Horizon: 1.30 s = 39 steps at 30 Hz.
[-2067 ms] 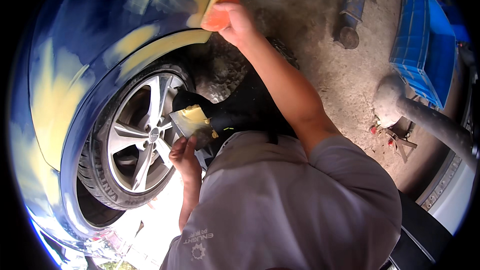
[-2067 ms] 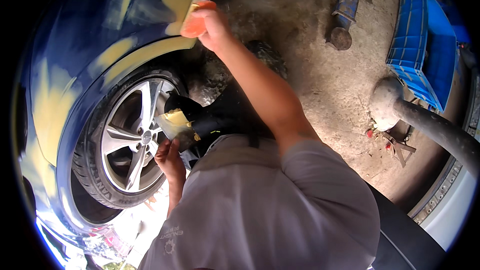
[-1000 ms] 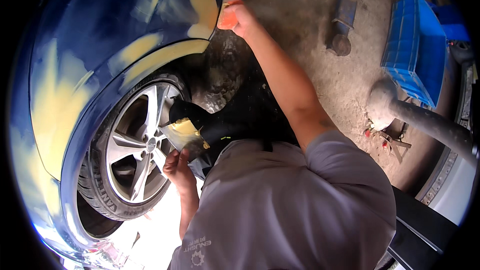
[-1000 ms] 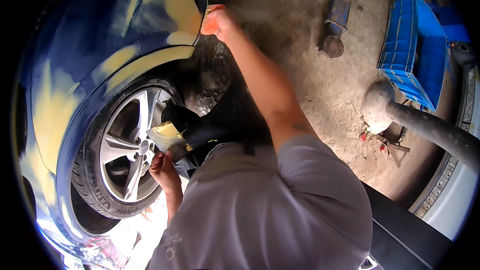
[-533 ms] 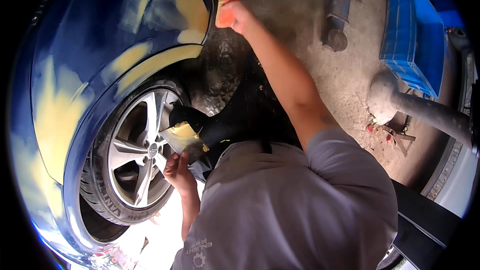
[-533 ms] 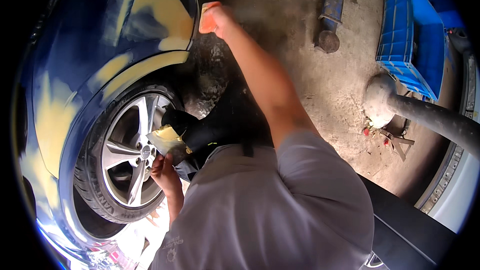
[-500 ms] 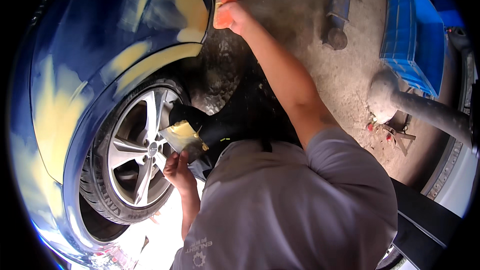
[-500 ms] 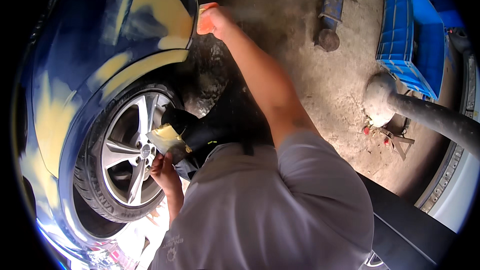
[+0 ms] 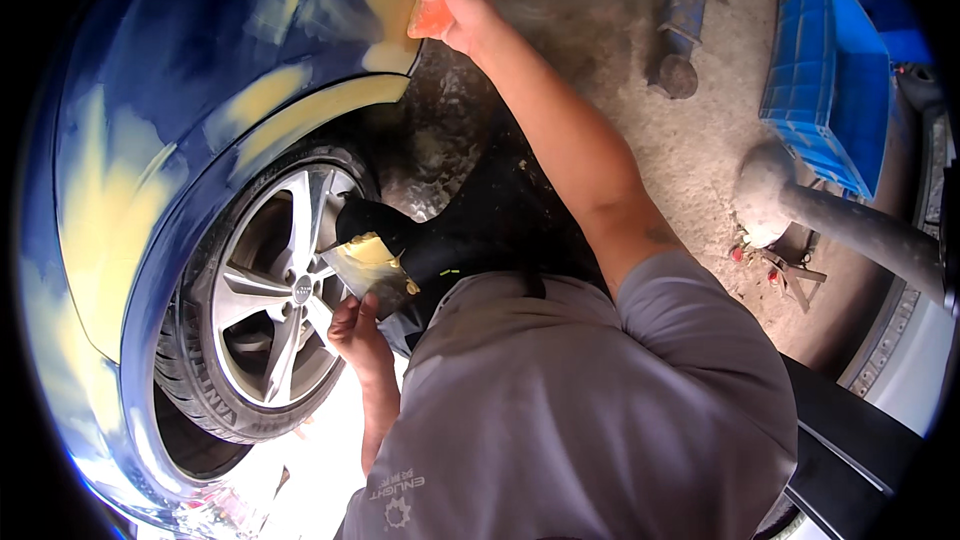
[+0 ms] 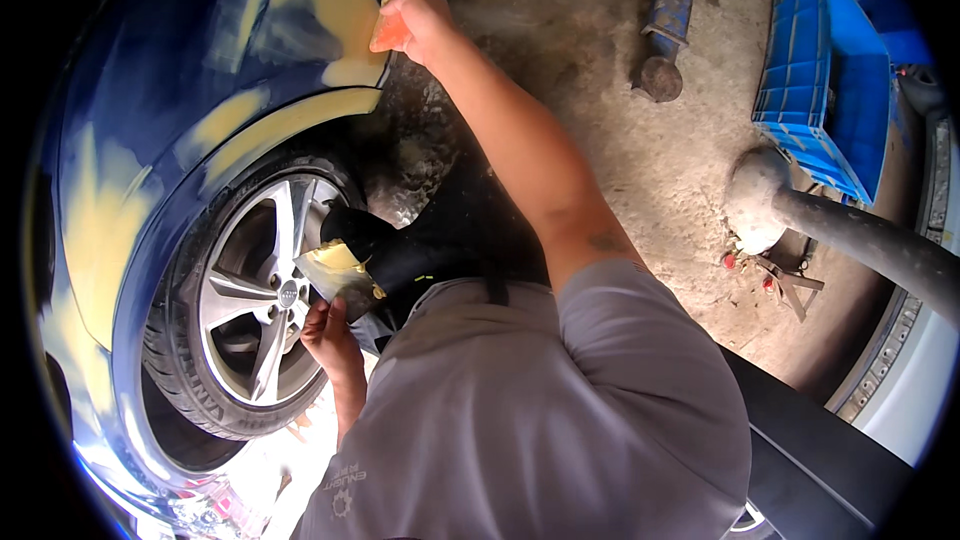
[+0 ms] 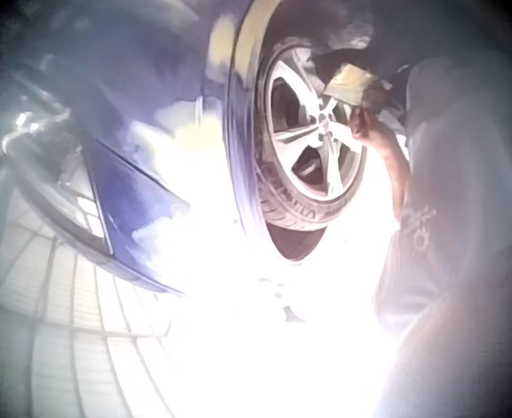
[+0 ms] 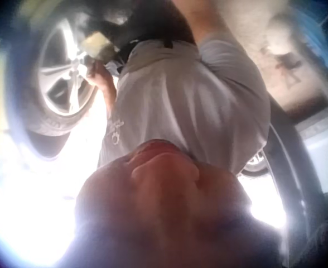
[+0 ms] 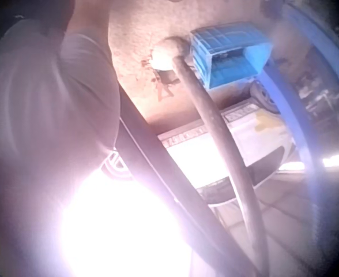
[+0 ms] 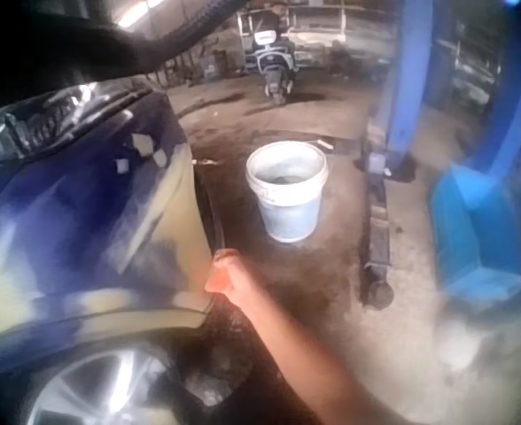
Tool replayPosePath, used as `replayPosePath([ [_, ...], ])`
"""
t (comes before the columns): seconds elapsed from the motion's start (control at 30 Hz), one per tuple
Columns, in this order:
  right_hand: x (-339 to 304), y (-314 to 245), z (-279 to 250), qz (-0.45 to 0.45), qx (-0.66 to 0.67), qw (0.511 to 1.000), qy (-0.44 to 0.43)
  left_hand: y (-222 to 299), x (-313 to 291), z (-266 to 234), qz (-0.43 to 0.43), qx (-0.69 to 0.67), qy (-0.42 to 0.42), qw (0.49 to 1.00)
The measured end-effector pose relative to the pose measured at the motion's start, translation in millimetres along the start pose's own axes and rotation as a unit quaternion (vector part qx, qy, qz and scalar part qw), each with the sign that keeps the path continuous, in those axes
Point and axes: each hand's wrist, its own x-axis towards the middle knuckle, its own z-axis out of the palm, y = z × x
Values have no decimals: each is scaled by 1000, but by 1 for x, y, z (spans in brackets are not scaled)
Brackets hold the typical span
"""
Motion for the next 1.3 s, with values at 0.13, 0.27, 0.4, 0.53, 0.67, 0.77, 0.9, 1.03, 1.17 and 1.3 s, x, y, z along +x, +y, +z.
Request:
replayPosePath([
  [0.13, -6, -23, 27, -24, -18, 999, 25, -3, 4, 3, 4, -9, -15, 1000],
  [0.27, 5, -26, 9, -15, 46, 999, 7, 2, 5, 10, 16, -15, -8, 1000],
  [0.4, 4, 5, -20, -48, 6, 999, 19, 5, 3, 9, 24, -22, 1, 999],
  [0.53, -12, 21, -3, -78, -48, 994, 54, 5, -1, 7, 13, -17, 7, 1000],
  [0.67, -17, 14, 12, -81, -16, 995, 52, 4, 0, 6, 17, -14, -2, 1000],
  [0.77, -16, 4, 26, -83, 0, 996, 37, 3, 1, 6, -1, -24, -6, 1000],
  [0.9, -15, -3, 12, -61, 29, 997, 19, -4, 6, 6, -1, -18, -11, 1000],
  [1.03, -10, 26, -43, -44, 38, 997, 40, 1, 4, 8, 25, -21, -3, 999],
  [1.17, 2, 48, -46, -12, 37, 998, 46, 4, 7, 7, 13, -11, -21, 1000],
  [1.3, 3, 59, -38, 17, 44, 998, 48, 6, 3, 9, 19, -28, -3, 999],
])
